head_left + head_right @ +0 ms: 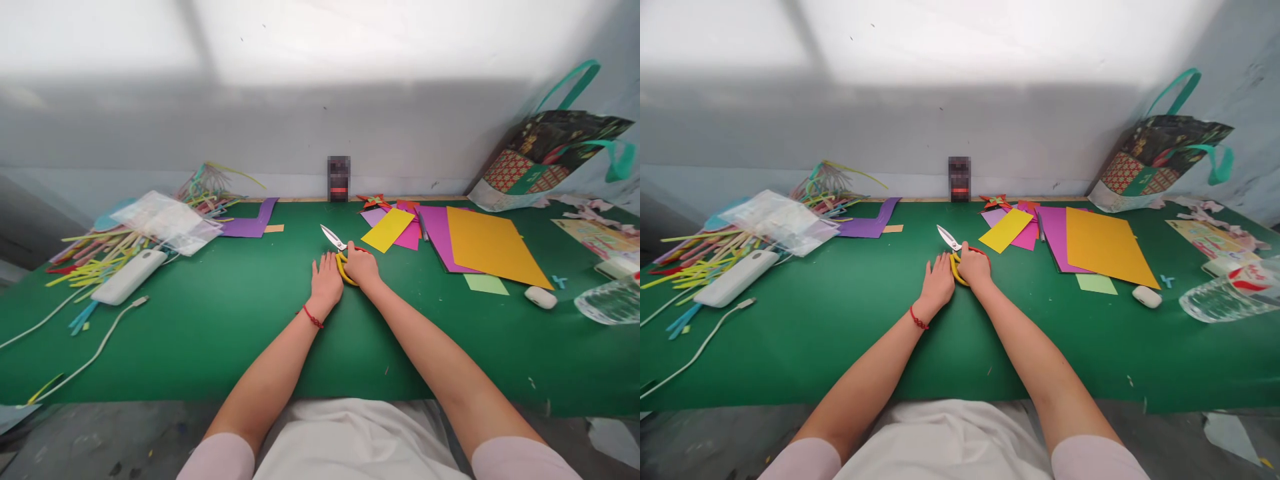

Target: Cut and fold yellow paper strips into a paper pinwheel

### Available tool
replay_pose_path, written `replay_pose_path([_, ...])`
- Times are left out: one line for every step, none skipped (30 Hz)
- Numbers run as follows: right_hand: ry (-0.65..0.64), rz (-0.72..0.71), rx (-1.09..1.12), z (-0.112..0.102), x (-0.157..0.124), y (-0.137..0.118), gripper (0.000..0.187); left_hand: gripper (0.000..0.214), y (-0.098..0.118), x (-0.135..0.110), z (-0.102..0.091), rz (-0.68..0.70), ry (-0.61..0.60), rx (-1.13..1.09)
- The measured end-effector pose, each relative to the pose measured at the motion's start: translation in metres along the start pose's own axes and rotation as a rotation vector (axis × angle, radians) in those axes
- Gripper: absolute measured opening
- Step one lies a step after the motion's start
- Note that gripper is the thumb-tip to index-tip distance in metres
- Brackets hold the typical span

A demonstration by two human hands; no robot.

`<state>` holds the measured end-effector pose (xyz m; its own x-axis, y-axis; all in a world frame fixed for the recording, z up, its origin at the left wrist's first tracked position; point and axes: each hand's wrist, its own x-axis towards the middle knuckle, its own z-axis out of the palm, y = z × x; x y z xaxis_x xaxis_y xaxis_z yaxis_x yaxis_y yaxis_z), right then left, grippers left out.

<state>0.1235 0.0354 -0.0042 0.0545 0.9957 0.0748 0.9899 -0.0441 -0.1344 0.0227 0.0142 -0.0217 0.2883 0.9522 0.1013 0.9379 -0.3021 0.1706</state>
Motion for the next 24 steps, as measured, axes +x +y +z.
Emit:
replay_pose_path([-0.005, 0.002, 0.001, -0.001, 0.0, 0.0, 0.037, 0.052, 0.001, -0.001, 0.0, -0.002, -0.027, 0.016])
replay_pose_path([-0.008, 0.003, 0.003, -0.001, 0.0, 0.0, 0.036, 0.051, 0.0, -0.001, 0.0, -0.003, -0.05, 0.022])
replay_pose_path([-0.009, 0.005, 0.007, -0.001, 0.001, -0.001, 0.036, 0.051, 0.0, 0.0, -0.001, -0.002, -0.068, 0.022])
replay_pose_path([-0.009, 0.006, 0.01, -0.002, 0.001, -0.001, 0.037, 0.051, -0.001, 0.0, -0.001, -0.002, -0.082, 0.019])
replay_pose_path([-0.008, 0.005, 0.013, -0.002, 0.001, 0.0, 0.038, 0.051, -0.002, 0.001, -0.002, -0.003, -0.095, 0.016])
replay_pose_path([-0.008, 0.006, 0.015, -0.002, 0.001, 0.0, 0.039, 0.051, -0.002, 0.001, -0.003, -0.006, -0.104, 0.015])
replay_pose_path([-0.009, 0.006, 0.015, -0.001, 0.001, 0.0, 0.039, 0.051, -0.002, 0.002, -0.004, -0.009, -0.107, 0.017])
replay_pose_path([-0.009, 0.008, 0.013, -0.001, 0.001, 0.0, 0.04, 0.051, -0.002, 0.002, -0.004, -0.012, -0.107, 0.02])
replay_pose_path([-0.01, 0.011, 0.009, -0.001, 0.001, 0.0, 0.04, 0.051, -0.001, 0.002, -0.004, -0.01, -0.107, 0.024])
replay_pose_path([-0.011, 0.012, 0.006, -0.001, 0.001, 0.0, 0.04, 0.051, 0.0, 0.001, -0.004, -0.007, -0.105, 0.029])
replay_pose_path([-0.01, 0.014, 0.001, -0.001, 0.001, 0.0, 0.04, 0.051, 0.0, 0.001, -0.004, -0.003, -0.102, 0.032])
replay_pose_path([-0.008, 0.015, -0.002, 0.0, 0.001, 0.001, 0.04, 0.051, 0.001, 0.0, -0.004, 0.001, -0.098, 0.034])
replay_pose_path([-0.006, 0.014, -0.006, 0.0, 0.001, 0.001, 0.04, 0.051, 0.0, 0.0, -0.004, 0.006, -0.094, 0.033])
replay_pose_path([-0.003, 0.014, -0.008, 0.0, 0.001, 0.001, 0.041, 0.051, 0.0, 0.0, -0.005, 0.011, -0.094, 0.031])
replay_pose_path([-0.001, 0.014, -0.009, 0.0, 0.001, 0.001, 0.041, 0.05, -0.001, 0.001, -0.005, 0.018, -0.095, 0.029])
replay_pose_path([0.0, 0.013, -0.01, 0.0, 0.001, 0.0, 0.042, 0.05, -0.002, 0.002, -0.006, 0.029, -0.099, 0.026])
replay_pose_path([0.002, 0.012, -0.009, 0.0, 0.001, 0.0, 0.042, 0.049, -0.004, 0.003, -0.008, 0.04, -0.104, 0.023])
replay_pose_path([0.005, 0.01, -0.007, 0.0, 0.0, 0.001, 0.041, 0.048, -0.006, 0.006, -0.009, 0.049, -0.106, 0.021])
replay_pose_path([0.009, 0.012, -0.004, 0.0, 0.0, 0.001, 0.041, 0.048, -0.008, 0.01, -0.011, 0.056, -0.1, 0.019])
replay_pose_path([0.016, 0.015, 0.0, 0.0, 0.0, 0.001, 0.04, 0.047, -0.01, 0.014, -0.013, 0.044, -0.086, 0.021])
replay_pose_path([0.022, 0.019, 0.003, 0.001, 0.0, 0.001, 0.039, 0.046, -0.011, 0.019, -0.015, 0.016, -0.071, 0.031])
replay_pose_path([0.029, 0.023, 0.006, 0.001, 0.0, 0.001, 0.038, 0.046, -0.012, 0.025, -0.017, -0.013, -0.049, 0.043])
replay_pose_path([0.033, 0.026, 0.007, 0.001, -0.001, 0.002, 0.037, 0.046, -0.013, 0.032, -0.018, -0.036, -0.034, 0.055])
replay_pose_path([0.036, 0.027, 0.006, 0.001, -0.001, 0.002, 0.036, 0.045, -0.013, 0.039, -0.019, -0.054, -0.008, 0.071])
